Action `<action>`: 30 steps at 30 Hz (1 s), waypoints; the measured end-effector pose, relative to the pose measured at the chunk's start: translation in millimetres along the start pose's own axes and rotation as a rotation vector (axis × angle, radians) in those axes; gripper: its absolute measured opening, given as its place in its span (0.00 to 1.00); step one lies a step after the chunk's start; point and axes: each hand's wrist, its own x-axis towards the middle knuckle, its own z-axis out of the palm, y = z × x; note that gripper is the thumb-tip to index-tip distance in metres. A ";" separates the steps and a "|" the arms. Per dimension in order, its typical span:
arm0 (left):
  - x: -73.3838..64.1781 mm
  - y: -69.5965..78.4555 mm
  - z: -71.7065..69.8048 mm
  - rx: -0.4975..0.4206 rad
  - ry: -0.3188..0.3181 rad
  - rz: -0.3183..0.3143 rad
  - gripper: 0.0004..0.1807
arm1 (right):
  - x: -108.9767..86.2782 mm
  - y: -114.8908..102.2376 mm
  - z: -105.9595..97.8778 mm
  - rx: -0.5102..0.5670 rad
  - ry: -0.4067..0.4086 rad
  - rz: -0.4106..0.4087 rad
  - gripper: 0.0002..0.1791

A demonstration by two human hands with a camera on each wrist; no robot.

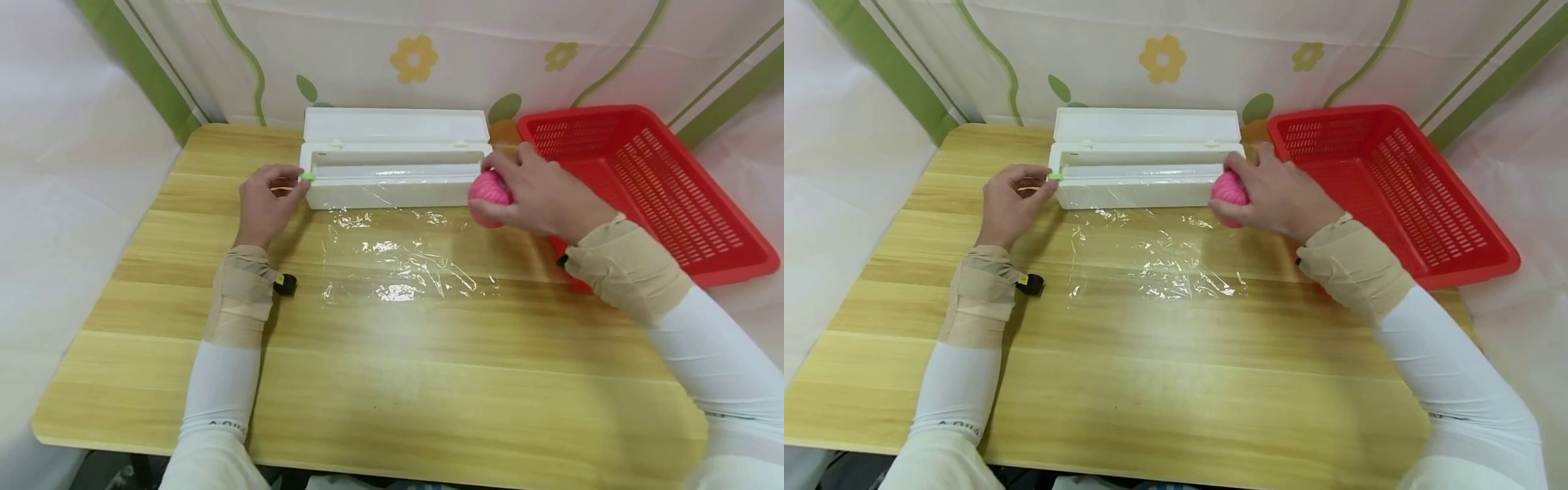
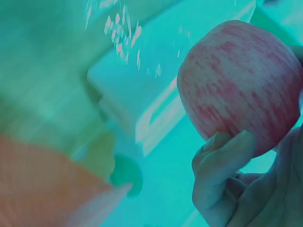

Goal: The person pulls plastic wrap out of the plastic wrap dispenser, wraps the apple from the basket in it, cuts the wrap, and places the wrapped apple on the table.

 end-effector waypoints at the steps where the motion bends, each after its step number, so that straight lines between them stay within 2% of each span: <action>1: 0.0 0.0 -0.5 0.001 -0.001 0.000 0.15 | 0.3 -4.9 5.0 0.005 0.004 -0.017 0.39; 6: -0.4 -0.4 -2.3 0.002 -0.003 -0.005 0.15 | 4.8 -28.1 29.2 0.020 0.025 -0.097 0.33; 10: -1.9 0.0 -3.2 -0.005 0.000 -0.013 0.15 | 7.8 -45.4 45.5 0.030 0.027 -0.154 0.34; 13: -2.6 0.6 -3.8 -0.004 0.002 -0.016 0.15 | 9.3 -55.7 54.4 -0.003 0.038 -0.183 0.35; 18: -2.4 1.1 -3.9 -0.001 0.001 -0.022 0.16 | 9.9 -68.4 66.1 -0.079 0.065 -0.228 0.38; 25: -1.3 0.0 -3.4 -0.008 0.002 -0.024 0.15 | 11.5 -83.9 81.6 -0.061 0.050 -0.266 0.38; 30: -0.9 0.1 -3.1 -0.003 0.001 -0.024 0.15 | 10.8 -91.3 90.9 -0.099 0.034 -0.284 0.39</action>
